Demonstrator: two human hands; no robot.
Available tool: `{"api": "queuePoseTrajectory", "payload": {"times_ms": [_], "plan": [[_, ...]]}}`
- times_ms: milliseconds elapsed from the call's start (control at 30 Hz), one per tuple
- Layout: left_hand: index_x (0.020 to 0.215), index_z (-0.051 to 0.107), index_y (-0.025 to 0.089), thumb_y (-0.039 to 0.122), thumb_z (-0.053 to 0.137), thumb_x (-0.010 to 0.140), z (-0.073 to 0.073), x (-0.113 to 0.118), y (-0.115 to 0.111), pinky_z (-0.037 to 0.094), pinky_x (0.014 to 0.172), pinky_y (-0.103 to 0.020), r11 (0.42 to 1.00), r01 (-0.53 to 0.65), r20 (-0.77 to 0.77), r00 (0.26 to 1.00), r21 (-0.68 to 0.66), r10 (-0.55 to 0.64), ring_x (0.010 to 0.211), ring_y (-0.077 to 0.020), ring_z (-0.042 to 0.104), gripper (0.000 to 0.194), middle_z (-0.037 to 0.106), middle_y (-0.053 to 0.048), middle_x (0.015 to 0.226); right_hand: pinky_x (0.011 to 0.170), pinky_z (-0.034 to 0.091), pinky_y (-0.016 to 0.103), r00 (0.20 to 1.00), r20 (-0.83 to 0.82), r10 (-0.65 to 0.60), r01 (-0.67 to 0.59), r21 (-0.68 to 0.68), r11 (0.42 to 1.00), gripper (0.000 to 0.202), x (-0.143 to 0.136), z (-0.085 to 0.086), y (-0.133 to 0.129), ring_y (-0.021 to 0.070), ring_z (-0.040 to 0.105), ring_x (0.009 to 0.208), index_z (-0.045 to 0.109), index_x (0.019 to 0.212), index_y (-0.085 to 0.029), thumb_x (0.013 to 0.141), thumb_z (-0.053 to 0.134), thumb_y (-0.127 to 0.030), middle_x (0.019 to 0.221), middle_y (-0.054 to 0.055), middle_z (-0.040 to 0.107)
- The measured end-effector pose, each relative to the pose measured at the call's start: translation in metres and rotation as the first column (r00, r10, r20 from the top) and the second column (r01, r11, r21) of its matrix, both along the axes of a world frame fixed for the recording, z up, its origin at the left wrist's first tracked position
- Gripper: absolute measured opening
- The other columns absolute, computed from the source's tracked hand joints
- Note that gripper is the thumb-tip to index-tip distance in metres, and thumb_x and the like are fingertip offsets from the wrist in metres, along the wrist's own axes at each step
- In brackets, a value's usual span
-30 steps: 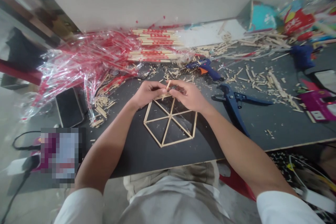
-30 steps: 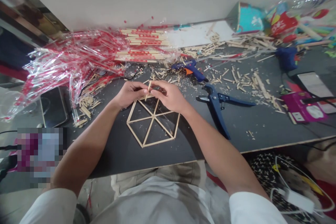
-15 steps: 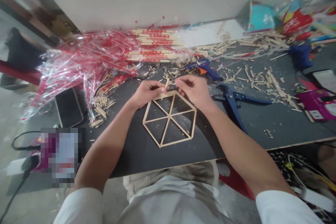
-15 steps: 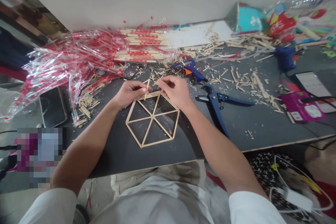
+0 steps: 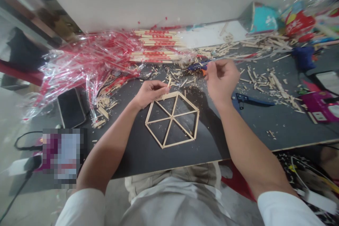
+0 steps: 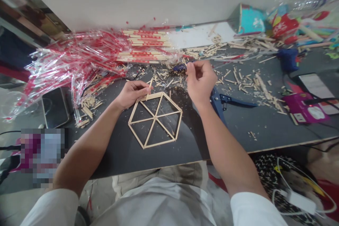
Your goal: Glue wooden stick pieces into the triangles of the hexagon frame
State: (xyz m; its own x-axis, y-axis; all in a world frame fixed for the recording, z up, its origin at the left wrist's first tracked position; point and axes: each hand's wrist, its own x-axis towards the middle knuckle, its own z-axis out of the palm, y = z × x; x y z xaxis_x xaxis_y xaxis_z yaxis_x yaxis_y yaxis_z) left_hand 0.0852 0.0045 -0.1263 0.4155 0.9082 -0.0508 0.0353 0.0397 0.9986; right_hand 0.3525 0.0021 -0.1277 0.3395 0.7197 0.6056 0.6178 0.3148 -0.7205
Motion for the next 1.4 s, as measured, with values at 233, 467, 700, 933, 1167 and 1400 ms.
{"api": "queuePoseTrajectory", "payload": {"times_ms": [233, 467, 700, 933, 1167, 1400], "plan": [[0.086, 0.079, 0.013, 0.058, 0.091, 0.072, 0.001, 0.000, 0.000, 0.031, 0.049, -0.022, 1.000, 0.007, 0.013, 1.000, -0.018, -0.007, 0.051, -0.0045, 0.041, 0.049, 0.061, 0.001, 0.064, 0.060, 0.053, 0.038, 0.983, 0.112, -0.147, 0.139, 0.076, 0.987, 0.053, 0.010, 0.005, 0.000, 0.0186, 0.065, 0.061, 0.063, 0.109, -0.025, 0.111, 0.025, -0.062, 0.078, 0.005, 0.066], [0.082, 0.078, 0.013, 0.055, 0.096, 0.064, 0.000, 0.001, 0.000, 0.037, 0.053, -0.022, 1.000, -0.011, 0.000, 1.000, -0.006, 0.011, 0.054, -0.0058, 0.048, 0.049, 0.065, 0.000, 0.066, 0.075, 0.056, 0.041, 0.920, 0.365, -0.145, 0.168, -0.030, 0.985, 0.025, 0.022, 0.003, 0.001, 0.0189, 0.061, 0.071, 0.063, 0.093, -0.023, 0.102, 0.056, -0.046, 0.100, 0.011, 0.066], [0.080, 0.076, 0.013, 0.053, 0.097, 0.064, 0.001, 0.001, -0.001, 0.038, 0.053, -0.022, 1.000, -0.007, 0.002, 1.000, -0.011, 0.007, 0.055, -0.0065, 0.051, 0.048, 0.067, -0.001, 0.066, 0.073, 0.056, 0.041, 0.946, 0.322, -0.025, 0.043, -0.048, 0.998, 0.012, 0.011, 0.008, -0.005, 0.0199, 0.062, 0.071, 0.065, 0.088, -0.023, 0.094, 0.066, -0.033, 0.099, 0.011, 0.066], [0.088, 0.074, 0.013, 0.052, 0.096, 0.067, -0.001, 0.002, 0.000, 0.041, 0.055, -0.021, 1.000, -0.006, 0.014, 1.000, -0.012, 0.006, 0.058, -0.0077, 0.057, 0.050, 0.072, -0.003, 0.072, 0.068, 0.052, 0.032, 0.776, 0.470, 0.421, -0.401, -0.149, 0.904, 0.011, -0.026, 0.016, -0.029, 0.0149, 0.063, 0.067, 0.073, 0.102, -0.026, 0.099, 0.063, -0.029, 0.092, 0.004, 0.076], [0.084, 0.072, 0.013, 0.048, 0.094, 0.070, 0.000, 0.003, 0.001, 0.046, 0.061, -0.021, 0.999, 0.004, -0.013, 1.000, 0.041, -0.004, 0.062, -0.0076, 0.058, 0.044, 0.069, -0.001, 0.073, 0.055, 0.036, 0.030, 0.574, 0.647, 0.501, -0.469, -0.242, 0.849, 0.028, -0.051, 0.011, -0.045, 0.0105, 0.061, 0.071, 0.075, 0.102, -0.024, 0.102, 0.050, -0.010, 0.109, 0.004, 0.075], [0.087, 0.070, 0.014, 0.046, 0.095, 0.068, 0.002, 0.003, 0.002, 0.047, 0.061, -0.021, 0.999, 0.032, -0.038, 0.999, 0.005, -0.032, 0.065, -0.0098, 0.062, 0.046, 0.071, -0.003, 0.075, 0.053, 0.029, 0.031, 0.544, 0.710, 0.447, -0.427, -0.224, 0.876, 0.034, -0.053, 0.010, -0.047, 0.0085, 0.055, 0.066, 0.074, 0.097, -0.023, 0.100, 0.045, -0.005, 0.113, 0.005, 0.070]]}}
